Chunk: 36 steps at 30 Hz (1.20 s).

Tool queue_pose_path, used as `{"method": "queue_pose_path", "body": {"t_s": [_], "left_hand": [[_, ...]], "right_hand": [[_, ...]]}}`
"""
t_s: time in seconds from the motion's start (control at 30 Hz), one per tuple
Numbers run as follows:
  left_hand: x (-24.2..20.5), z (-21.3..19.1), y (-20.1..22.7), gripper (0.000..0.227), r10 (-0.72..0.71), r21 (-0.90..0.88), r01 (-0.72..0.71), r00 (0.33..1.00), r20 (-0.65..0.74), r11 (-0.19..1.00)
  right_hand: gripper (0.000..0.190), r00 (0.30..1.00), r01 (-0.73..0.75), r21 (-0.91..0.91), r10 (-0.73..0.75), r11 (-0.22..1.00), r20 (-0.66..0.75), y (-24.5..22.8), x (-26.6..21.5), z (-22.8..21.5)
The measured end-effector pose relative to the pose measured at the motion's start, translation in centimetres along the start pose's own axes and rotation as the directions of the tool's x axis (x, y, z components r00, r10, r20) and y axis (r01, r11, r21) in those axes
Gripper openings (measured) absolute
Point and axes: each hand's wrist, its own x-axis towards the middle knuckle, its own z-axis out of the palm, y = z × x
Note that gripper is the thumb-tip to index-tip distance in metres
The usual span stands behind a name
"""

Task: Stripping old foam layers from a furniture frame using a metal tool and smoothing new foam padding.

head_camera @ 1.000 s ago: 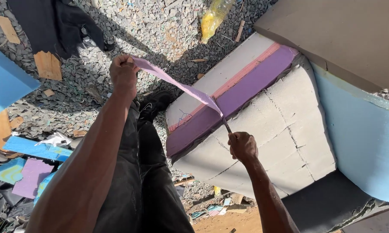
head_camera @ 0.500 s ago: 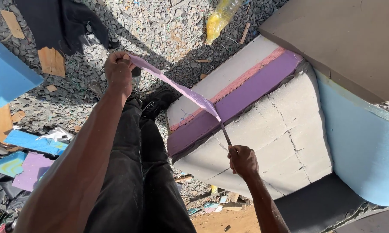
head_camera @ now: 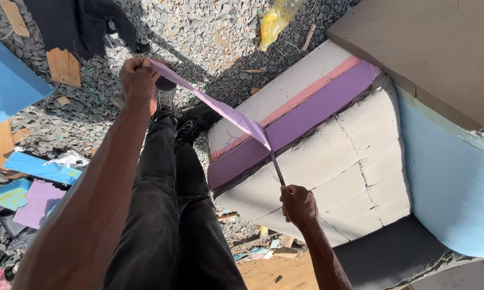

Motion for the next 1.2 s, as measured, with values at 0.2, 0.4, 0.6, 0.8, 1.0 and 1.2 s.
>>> {"method": "queue_pose_path", "body": {"t_s": [0.2,0.4,0.6,0.8,1.0,1.2], "left_hand": [[1.6,-0.8,-2.3,0.008,0.02,-0.029,-0.021,0.999,-0.032,0.999],[-0.6,0.3,2.2,0.01,-0.094,-0.021,0.092,0.986,-0.135,0.995],[0.1,-1.4,2.0,0.015,-0.075,-0.061,0.066,0.986,-0.147,0.996],[0.4,-1.8,1.5,0.015,-0.089,-0.028,0.085,0.976,-0.198,0.996],[0.2,-2.3,3.8,0.016,-0.083,-0.075,0.071,0.982,-0.17,0.995],[0.2,-2.9,4.6,0.011,-0.064,-0.042,0.056,0.976,-0.207,0.998]], "right_hand": [[0.038,0.994,0.098,-0.067,-0.101,0.993,-0.038,-0.6,9.5,2.0],[0.043,1.0,-0.004,-0.013,0.004,1.0,-0.016,-2.2,3.2,1.3],[0.044,1.0,-0.004,0.005,0.004,1.0,-0.017,-0.7,0.0,1.2],[0.038,0.999,0.023,-0.019,-0.024,1.0,-0.034,-1.7,9.5,3.6],[0.042,0.999,0.035,0.049,-0.035,0.998,0.003,-0.8,1.0,2.6],[0.042,0.998,0.055,-0.01,-0.055,0.998,-0.032,-0.4,3.5,3.7]]}}
